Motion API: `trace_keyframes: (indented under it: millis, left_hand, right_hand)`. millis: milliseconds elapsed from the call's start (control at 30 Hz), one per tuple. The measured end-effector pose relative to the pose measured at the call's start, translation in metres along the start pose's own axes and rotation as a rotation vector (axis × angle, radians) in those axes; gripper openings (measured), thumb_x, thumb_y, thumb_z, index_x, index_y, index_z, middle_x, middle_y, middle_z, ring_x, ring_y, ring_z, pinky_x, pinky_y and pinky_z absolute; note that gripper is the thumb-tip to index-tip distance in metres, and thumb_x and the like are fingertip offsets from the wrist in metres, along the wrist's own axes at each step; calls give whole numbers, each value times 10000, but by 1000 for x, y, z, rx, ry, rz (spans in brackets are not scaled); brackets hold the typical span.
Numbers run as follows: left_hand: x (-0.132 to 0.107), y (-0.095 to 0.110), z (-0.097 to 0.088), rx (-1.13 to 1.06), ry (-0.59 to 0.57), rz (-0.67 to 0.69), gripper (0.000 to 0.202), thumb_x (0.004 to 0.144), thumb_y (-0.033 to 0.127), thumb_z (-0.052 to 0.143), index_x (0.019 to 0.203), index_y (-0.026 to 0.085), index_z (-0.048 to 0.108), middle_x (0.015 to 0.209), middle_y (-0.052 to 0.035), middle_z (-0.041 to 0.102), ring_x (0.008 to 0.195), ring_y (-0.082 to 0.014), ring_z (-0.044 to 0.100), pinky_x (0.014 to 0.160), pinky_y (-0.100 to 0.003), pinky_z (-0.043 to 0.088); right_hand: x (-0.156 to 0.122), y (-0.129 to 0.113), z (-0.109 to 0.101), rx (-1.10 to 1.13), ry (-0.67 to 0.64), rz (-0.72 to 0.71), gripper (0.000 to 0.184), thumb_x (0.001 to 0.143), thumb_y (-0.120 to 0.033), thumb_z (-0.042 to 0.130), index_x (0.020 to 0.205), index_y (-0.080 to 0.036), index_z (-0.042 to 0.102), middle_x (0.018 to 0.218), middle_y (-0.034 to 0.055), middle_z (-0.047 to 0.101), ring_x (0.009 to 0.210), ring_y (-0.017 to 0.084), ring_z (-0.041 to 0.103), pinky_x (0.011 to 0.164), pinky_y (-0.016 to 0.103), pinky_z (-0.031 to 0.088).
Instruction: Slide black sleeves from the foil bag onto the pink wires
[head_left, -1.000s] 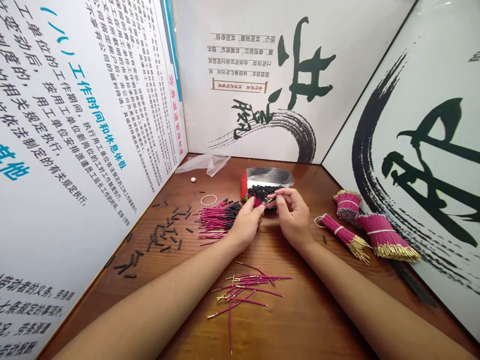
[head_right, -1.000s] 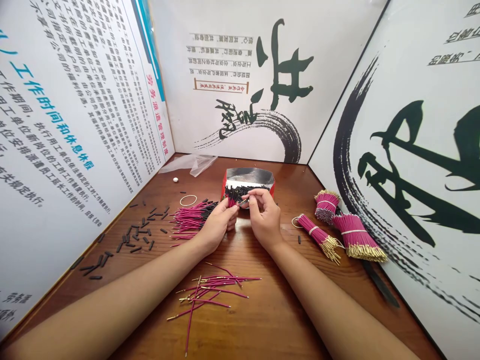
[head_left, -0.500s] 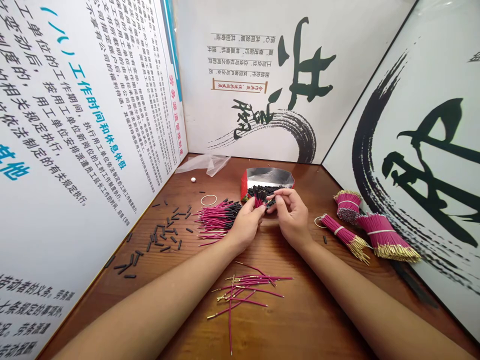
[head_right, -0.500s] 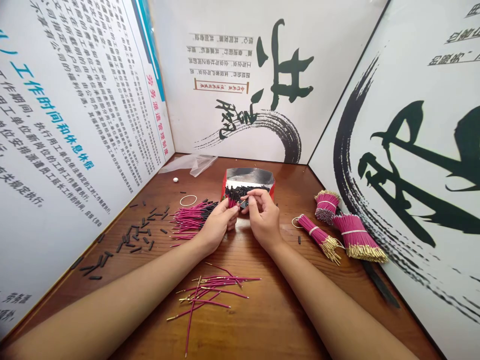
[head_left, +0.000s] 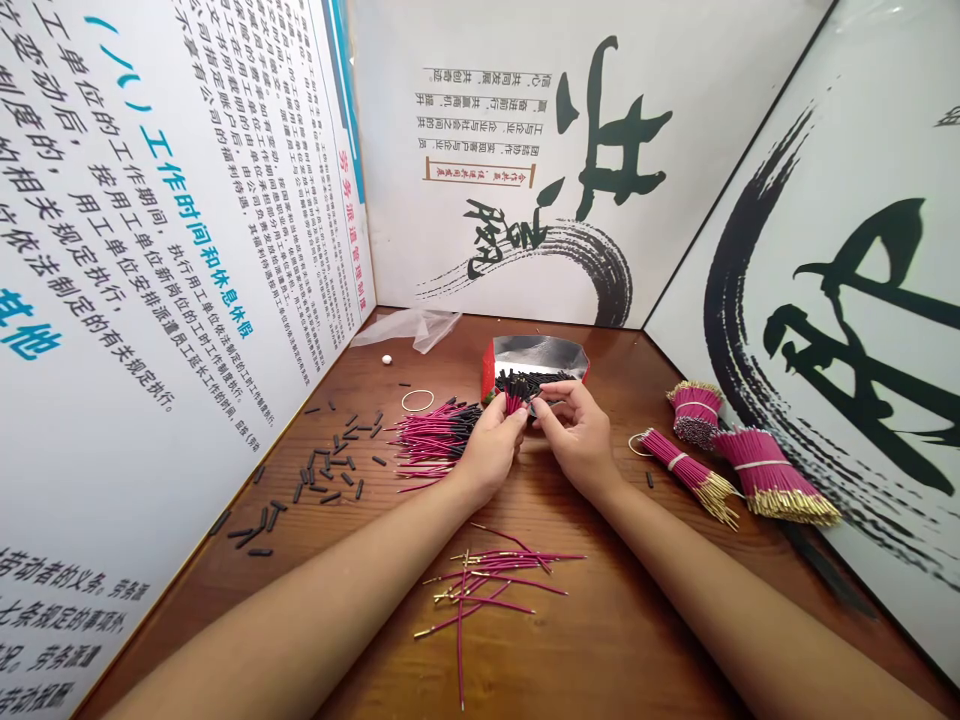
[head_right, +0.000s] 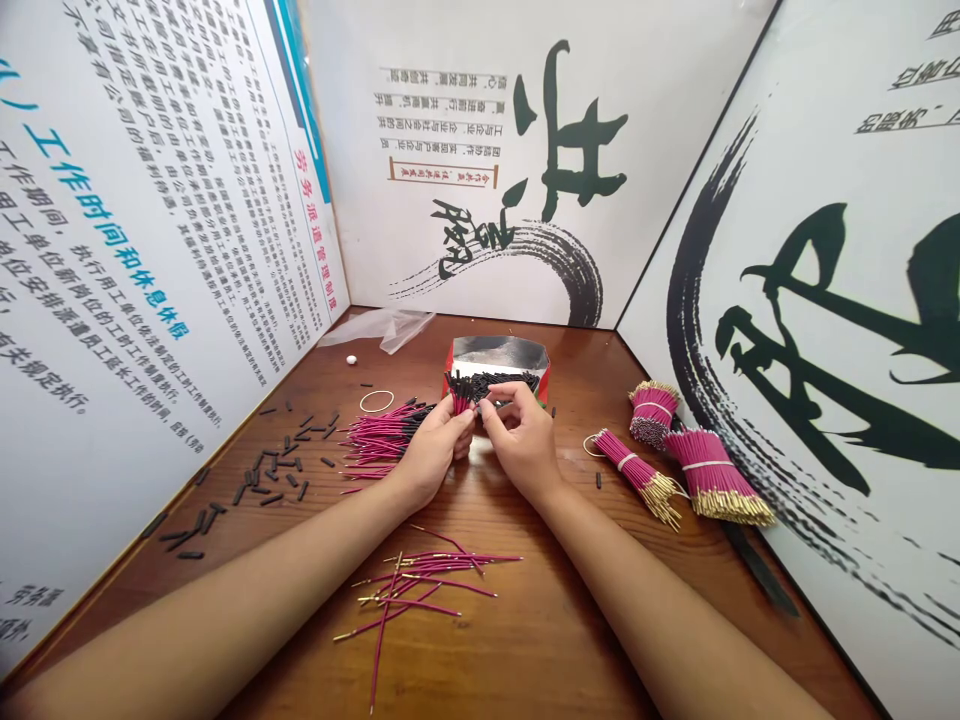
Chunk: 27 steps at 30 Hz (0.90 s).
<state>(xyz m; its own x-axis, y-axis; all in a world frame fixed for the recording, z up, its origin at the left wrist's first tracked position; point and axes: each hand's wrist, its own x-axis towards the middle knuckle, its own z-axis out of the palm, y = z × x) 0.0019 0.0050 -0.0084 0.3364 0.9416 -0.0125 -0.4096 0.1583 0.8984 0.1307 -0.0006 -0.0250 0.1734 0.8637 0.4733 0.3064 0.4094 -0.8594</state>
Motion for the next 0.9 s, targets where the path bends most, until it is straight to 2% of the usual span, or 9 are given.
trace_keyframes:
  millis: [267,433,700,900]
  left_hand:
    - [2,-1,-1,14,2,0,69,878,168,510,846,175,449,594,81,350,459,-44,270,457,-207,177]
    - [0,1,0,5,26,-14,107,850,181,520,805,187,424,589,79,351,459,-47,280,456,-200,184]
    - [-2,2,-3,-32,-7,-65,112,772,235,531,797,195,429,570,90,313,431,-43,207,444,-197,119]
    - [-2,2,-4,-19,-26,-67,132,689,199,524,779,196,426,560,97,277,438,-41,175,443,-195,105]
  right_hand:
    - [-2,-3,1,-56,-15,-24,217,854,-389,662,984,-226,601,850,15,692,609,138,647,536,264,505]
    - [-1,-4,1,-53,-30,-35,225,860,-361,639,1034,-236,569,848,4,662,609,128,614,531,259,479]
    - [0,0,-2,-134,9,-131,154,897,-259,536,1039,-231,589,881,24,636,791,170,607,703,308,496]
    - [0,-2,-2,-136,-5,-195,269,919,-202,480,1152,-250,605,969,34,617,825,170,588,731,320,489]
